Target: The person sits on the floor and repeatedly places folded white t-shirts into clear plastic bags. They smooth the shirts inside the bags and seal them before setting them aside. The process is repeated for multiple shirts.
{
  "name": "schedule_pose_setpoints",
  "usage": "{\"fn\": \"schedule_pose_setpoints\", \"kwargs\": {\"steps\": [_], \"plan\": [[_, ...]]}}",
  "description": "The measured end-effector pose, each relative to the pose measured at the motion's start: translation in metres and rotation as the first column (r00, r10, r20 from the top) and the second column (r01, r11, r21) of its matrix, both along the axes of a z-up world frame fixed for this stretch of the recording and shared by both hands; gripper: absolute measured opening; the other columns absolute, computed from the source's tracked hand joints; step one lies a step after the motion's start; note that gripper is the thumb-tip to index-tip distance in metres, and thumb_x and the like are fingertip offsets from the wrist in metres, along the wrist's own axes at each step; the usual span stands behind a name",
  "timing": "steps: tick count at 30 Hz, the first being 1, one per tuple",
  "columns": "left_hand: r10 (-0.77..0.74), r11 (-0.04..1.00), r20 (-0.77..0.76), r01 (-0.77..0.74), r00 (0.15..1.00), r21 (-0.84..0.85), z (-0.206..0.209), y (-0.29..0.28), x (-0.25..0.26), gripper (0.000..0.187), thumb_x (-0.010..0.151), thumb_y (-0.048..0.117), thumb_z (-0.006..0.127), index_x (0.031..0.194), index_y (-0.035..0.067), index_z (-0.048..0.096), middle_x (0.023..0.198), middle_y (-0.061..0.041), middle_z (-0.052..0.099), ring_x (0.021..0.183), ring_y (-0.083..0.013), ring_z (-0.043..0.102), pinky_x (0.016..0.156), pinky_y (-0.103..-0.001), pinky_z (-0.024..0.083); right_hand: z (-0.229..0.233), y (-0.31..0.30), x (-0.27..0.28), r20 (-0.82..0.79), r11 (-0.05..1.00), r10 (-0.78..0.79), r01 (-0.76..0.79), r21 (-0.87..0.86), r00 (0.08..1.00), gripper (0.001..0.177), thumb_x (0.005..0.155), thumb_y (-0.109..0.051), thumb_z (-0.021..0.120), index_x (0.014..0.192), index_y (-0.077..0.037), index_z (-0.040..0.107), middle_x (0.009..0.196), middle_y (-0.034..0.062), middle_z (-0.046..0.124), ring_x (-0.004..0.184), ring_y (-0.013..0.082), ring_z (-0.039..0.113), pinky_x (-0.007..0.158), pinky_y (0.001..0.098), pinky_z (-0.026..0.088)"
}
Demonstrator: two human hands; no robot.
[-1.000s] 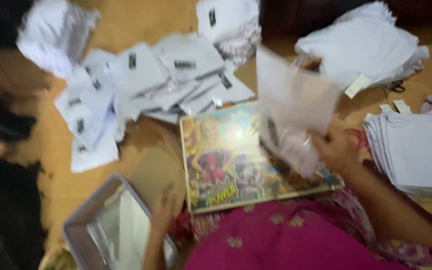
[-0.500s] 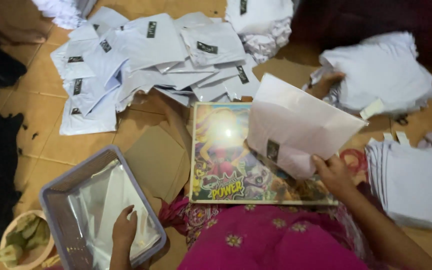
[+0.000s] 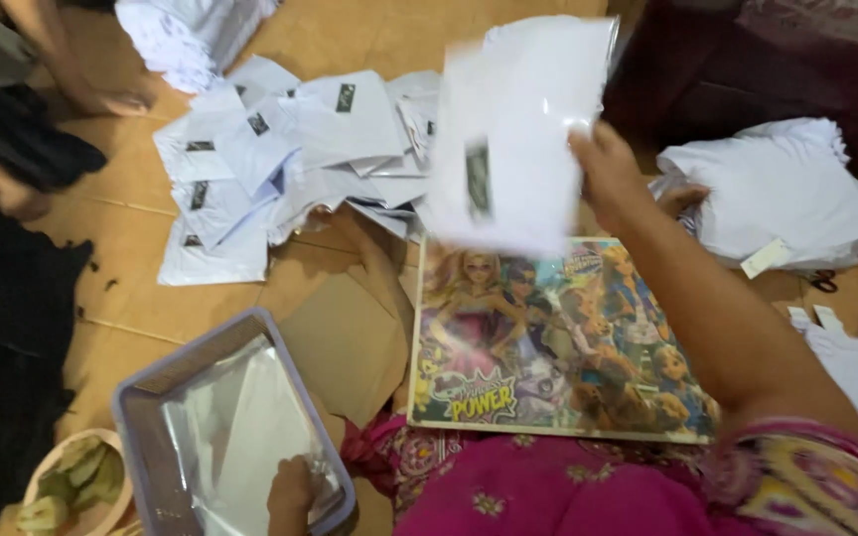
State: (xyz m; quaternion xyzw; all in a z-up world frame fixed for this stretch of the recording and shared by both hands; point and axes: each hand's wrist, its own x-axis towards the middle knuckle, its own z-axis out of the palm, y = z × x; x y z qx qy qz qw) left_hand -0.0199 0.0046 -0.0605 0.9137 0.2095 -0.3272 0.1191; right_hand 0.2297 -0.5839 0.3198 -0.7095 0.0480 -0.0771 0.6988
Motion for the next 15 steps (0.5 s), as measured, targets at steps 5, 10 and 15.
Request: {"fn": "schedule_pose_setpoints", "kwargs": {"steps": [5, 10, 15], "plan": [[-0.041, 0.993, 0.167, 0.058, 0.985, -0.099, -0.028, 0.026, -0.013, 0.031, 0.089, 0.04, 0.055, 0.093, 0.01, 0.066, 0.097, -0.014, 0.066, 0.099, -0.0343, 0.065, 0.091, -0.047, 0.048, 0.004, 0.019, 0.004, -0.153, 0.997, -0.061, 0.055, -0.048, 0.986, 0.045, 0.101, -0.027, 0.06, 0.145, -0.029, 0.047, 0.119, -0.0025, 0.063, 0.094, 0.012, 0.061, 0.073, 0.0268, 0.051], [0.034, 0.994, 0.201, -0.012, 0.979, -0.109, -0.006, 0.043, -0.017, 0.032, 0.093, 0.036, 0.058, 0.099, 0.012, 0.077, 0.106, -0.012, 0.074, 0.103, -0.0303, 0.071, 0.098, -0.041, 0.05, -0.022, 0.012, -0.09, -0.395, 0.906, 0.103, -0.25, -0.342, 0.913, 0.038, 0.102, -0.029, 0.052, 0.136, -0.014, 0.056, 0.138, 0.0056, 0.061, 0.114, 0.0221, 0.068, 0.082, 0.0373, 0.061], [0.306, 0.907, 0.405, -0.134, 0.862, -0.4, 0.023, 0.067, 0.0, 0.039, 0.089, 0.036, 0.063, 0.111, 0.007, 0.078, 0.129, -0.012, 0.074, 0.125, -0.0261, 0.064, 0.113, -0.036, 0.042, -0.063, -0.039, -0.173, -0.573, 0.922, 0.147, -0.322, -0.216, 0.806, 0.047, 0.097, -0.031, 0.054, 0.141, -0.017, 0.064, 0.143, 0.0038, 0.066, 0.126, 0.0226, 0.068, 0.097, 0.041, 0.058]]}}
